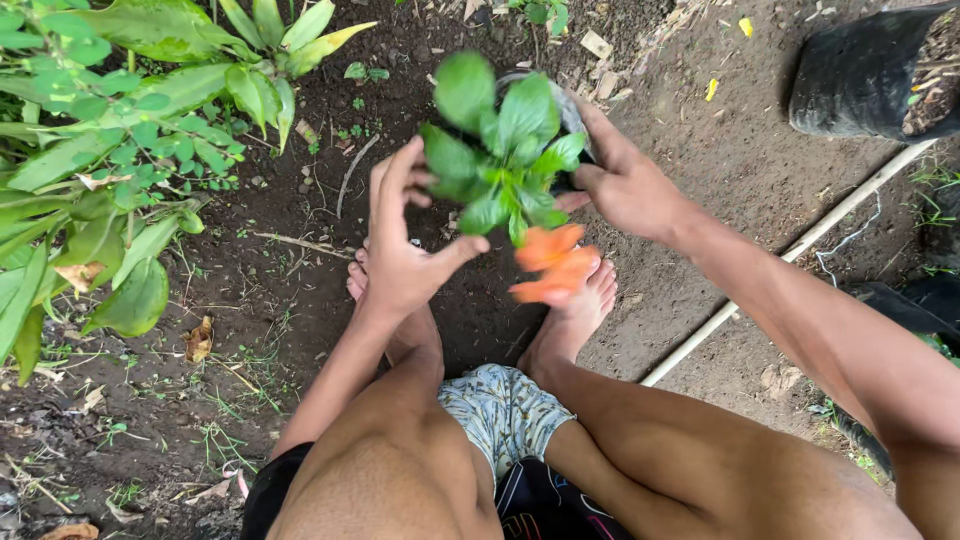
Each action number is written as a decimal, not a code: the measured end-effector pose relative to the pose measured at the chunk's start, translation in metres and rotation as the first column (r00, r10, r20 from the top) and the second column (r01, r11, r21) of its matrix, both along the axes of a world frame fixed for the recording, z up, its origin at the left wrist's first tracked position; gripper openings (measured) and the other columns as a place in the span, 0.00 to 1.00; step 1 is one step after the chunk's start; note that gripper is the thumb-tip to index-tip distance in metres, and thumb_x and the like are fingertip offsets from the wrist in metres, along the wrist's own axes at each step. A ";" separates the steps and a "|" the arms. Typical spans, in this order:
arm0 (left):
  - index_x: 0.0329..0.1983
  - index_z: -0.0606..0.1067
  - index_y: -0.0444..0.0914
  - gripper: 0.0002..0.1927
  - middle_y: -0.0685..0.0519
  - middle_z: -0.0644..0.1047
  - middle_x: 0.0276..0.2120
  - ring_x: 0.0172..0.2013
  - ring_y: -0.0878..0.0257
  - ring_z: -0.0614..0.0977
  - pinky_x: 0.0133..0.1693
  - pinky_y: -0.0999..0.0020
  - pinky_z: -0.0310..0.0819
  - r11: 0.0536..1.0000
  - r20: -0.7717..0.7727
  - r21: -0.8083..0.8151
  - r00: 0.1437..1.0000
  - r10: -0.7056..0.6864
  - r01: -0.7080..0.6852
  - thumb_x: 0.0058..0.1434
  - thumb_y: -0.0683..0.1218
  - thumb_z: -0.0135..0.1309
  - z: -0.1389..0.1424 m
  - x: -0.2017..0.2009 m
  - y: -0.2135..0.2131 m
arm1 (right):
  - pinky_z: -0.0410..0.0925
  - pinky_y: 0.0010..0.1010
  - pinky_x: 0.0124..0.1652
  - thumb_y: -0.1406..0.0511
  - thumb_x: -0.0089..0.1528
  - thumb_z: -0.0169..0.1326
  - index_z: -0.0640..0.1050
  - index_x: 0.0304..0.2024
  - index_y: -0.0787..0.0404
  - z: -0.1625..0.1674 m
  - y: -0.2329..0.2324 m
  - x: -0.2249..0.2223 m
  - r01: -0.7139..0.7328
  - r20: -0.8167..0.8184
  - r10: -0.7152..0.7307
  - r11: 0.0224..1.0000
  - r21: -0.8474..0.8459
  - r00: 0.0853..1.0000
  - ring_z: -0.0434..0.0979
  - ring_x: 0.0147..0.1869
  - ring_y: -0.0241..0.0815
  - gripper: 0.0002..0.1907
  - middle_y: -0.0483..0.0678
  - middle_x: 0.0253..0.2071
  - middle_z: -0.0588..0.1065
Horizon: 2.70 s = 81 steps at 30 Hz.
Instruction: The person removes weeds and debris from the soil around plants in a garden bed using their hands. They also move a potted plant aside and later handle another potted plant with a flower.
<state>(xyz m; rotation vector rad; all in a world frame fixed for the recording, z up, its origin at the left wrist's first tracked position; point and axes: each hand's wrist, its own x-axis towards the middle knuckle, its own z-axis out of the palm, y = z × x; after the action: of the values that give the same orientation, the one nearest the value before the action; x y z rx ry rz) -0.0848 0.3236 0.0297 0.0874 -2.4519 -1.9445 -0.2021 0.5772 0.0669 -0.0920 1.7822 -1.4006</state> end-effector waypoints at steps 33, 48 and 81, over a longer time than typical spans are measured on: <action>0.40 0.80 0.41 0.08 0.54 0.78 0.53 0.61 0.55 0.76 0.63 0.52 0.67 0.827 -0.338 -0.266 0.756 -0.561 0.495 0.60 0.45 0.66 0.055 -0.038 0.020 | 0.63 0.46 0.64 0.71 0.63 0.65 0.80 0.50 0.54 0.006 0.018 -0.048 -0.129 -0.824 0.567 0.817 0.563 -0.005 0.67 0.73 0.52 0.14 0.51 0.68 0.69; 0.39 0.81 0.40 0.08 0.53 0.79 0.50 0.60 0.55 0.78 0.61 0.54 0.70 0.848 -0.347 -0.229 0.773 -0.531 0.479 0.58 0.44 0.68 0.057 -0.039 0.021 | 0.61 0.45 0.66 0.68 0.65 0.65 0.83 0.40 0.58 0.003 0.022 -0.047 -0.135 -0.845 0.507 0.861 0.489 0.170 0.67 0.71 0.50 0.03 0.46 0.63 0.73; 0.39 0.81 0.39 0.09 0.53 0.79 0.49 0.60 0.53 0.78 0.60 0.53 0.72 0.861 -0.370 -0.213 0.778 -0.508 0.461 0.56 0.43 0.68 0.054 -0.036 0.025 | 0.58 0.48 0.73 0.66 0.65 0.62 0.79 0.38 0.57 -0.003 0.000 -0.046 -0.168 -0.758 0.650 0.754 0.635 0.051 0.65 0.74 0.49 0.04 0.48 0.66 0.71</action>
<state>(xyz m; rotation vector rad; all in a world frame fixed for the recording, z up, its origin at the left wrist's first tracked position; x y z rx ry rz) -0.1210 0.3487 0.0840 -0.9576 -2.4239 -1.7095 -0.2479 0.5775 0.0643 -1.5522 2.6594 -0.3297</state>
